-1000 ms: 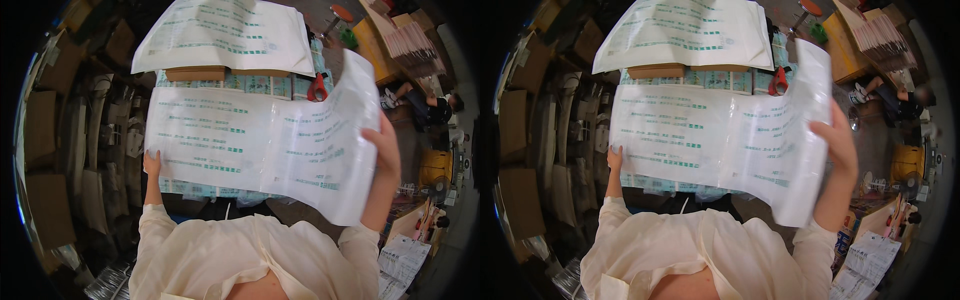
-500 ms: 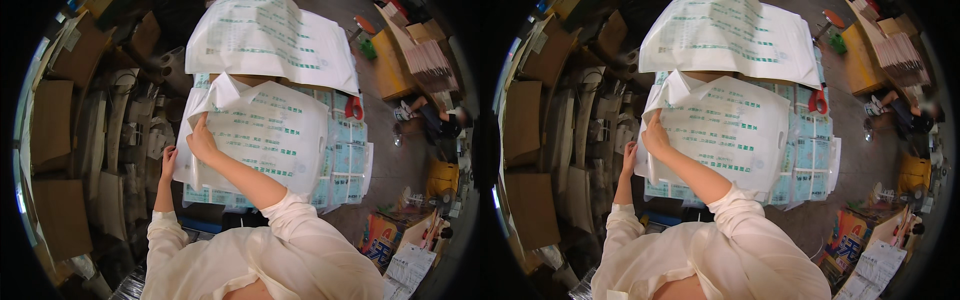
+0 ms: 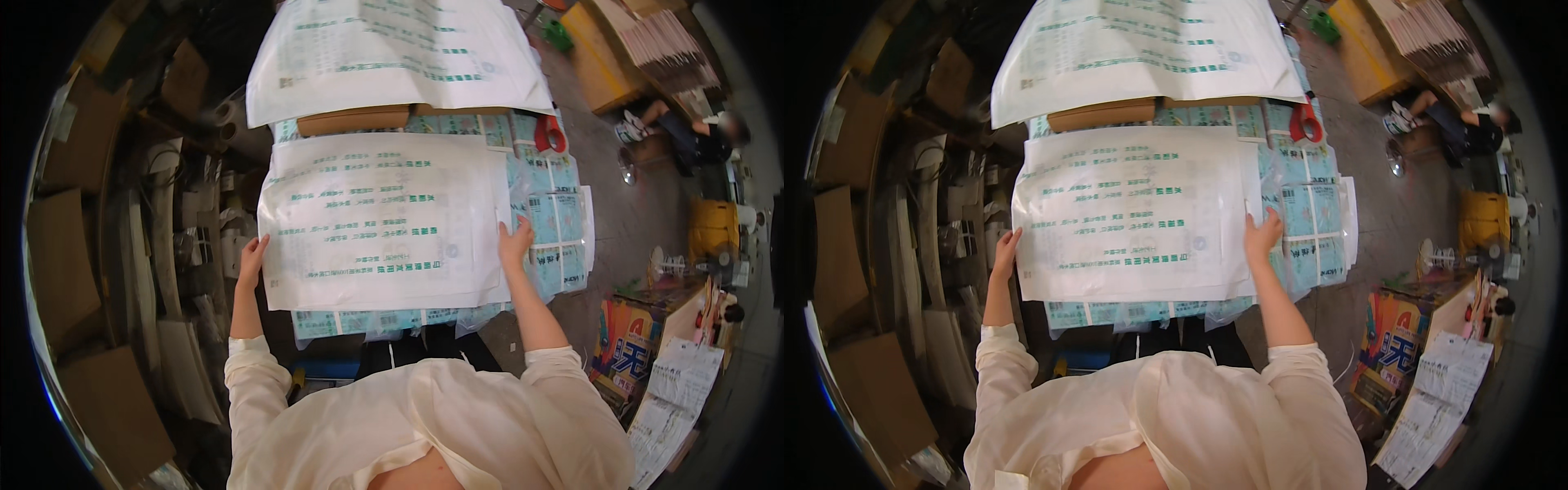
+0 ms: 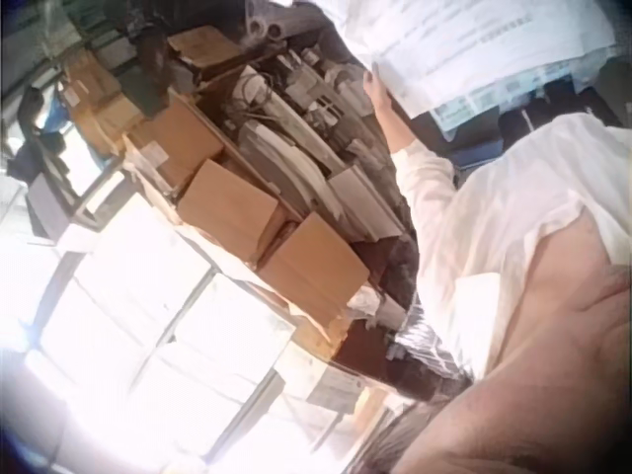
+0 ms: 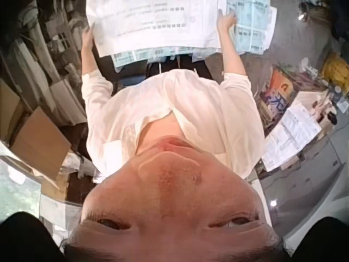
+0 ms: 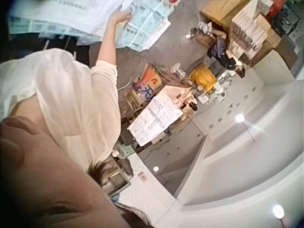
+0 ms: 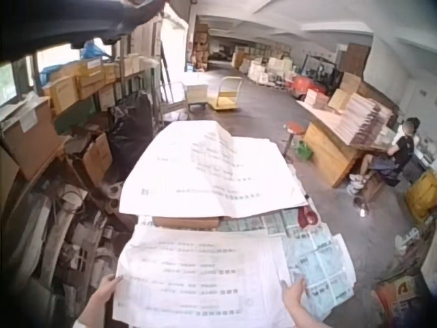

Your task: The person seals white plastic shipping bags using a red handheld tape dispenser. They repeatedly fold the bag flaps, apply tape, and smooth the surface. The person handles multiple bags one at a time, stacking them after sealing.

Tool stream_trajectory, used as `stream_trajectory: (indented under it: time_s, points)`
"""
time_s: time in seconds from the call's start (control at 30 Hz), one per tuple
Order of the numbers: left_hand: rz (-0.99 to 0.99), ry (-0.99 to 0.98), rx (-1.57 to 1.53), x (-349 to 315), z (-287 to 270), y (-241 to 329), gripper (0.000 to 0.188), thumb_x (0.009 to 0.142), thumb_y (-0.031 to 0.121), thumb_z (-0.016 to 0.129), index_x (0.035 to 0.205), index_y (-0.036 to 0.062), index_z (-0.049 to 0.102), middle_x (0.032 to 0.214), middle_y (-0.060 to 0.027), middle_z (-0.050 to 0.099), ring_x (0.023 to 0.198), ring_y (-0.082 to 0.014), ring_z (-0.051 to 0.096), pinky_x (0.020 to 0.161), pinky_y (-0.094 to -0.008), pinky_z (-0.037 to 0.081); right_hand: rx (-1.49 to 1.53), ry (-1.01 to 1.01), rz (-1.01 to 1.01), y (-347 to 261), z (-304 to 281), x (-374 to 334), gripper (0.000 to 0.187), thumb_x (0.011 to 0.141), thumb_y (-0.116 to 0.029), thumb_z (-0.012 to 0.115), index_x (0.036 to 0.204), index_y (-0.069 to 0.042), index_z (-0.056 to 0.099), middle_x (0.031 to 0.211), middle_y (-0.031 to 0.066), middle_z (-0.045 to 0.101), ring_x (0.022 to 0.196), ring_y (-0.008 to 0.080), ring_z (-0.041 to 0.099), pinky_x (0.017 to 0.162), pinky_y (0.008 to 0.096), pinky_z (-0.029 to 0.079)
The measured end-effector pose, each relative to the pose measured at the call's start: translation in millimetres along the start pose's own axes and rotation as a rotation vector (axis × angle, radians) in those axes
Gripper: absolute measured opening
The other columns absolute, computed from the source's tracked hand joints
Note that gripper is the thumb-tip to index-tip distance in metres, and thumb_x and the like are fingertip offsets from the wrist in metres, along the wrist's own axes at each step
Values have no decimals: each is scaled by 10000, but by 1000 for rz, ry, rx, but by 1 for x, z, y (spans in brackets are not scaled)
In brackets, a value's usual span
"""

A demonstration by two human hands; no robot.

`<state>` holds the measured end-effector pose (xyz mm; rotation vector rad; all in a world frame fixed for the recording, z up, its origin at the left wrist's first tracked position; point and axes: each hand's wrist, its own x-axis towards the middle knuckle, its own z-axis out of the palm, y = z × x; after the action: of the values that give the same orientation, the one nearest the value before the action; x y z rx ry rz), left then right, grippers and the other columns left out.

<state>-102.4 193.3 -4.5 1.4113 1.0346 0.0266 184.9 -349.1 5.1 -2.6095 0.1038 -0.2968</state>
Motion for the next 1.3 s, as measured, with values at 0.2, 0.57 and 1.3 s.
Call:
stream_trajectory:
  time_s: [0.2,0.57,1.3]
  points:
    - [43,182,22,43,21,50,537,891,476,635,1095,-20,659,900,-54,663,781,-116,599,719,-270,468,138,-358,13,44,-6,-5,351,772,-237,771,983,-1,621,857,116,643,730,214,609,665,344,501]
    - [303,-15,155,123,58,128,413,910,377,644,1179,64,636,921,-14,637,833,-121,560,749,-267,460,587,-590,173,42,-21,-30,199,851,-115,696,772,-5,550,600,-40,443,564,36,367,500,220,293]
    - [-105,-68,211,46,14,34,625,881,379,658,1323,-21,472,1230,-150,590,1075,-260,604,883,-385,496,173,-295,196,40,-27,-35,629,737,-297,807,1186,43,526,1077,163,606,1015,291,574,868,401,476]
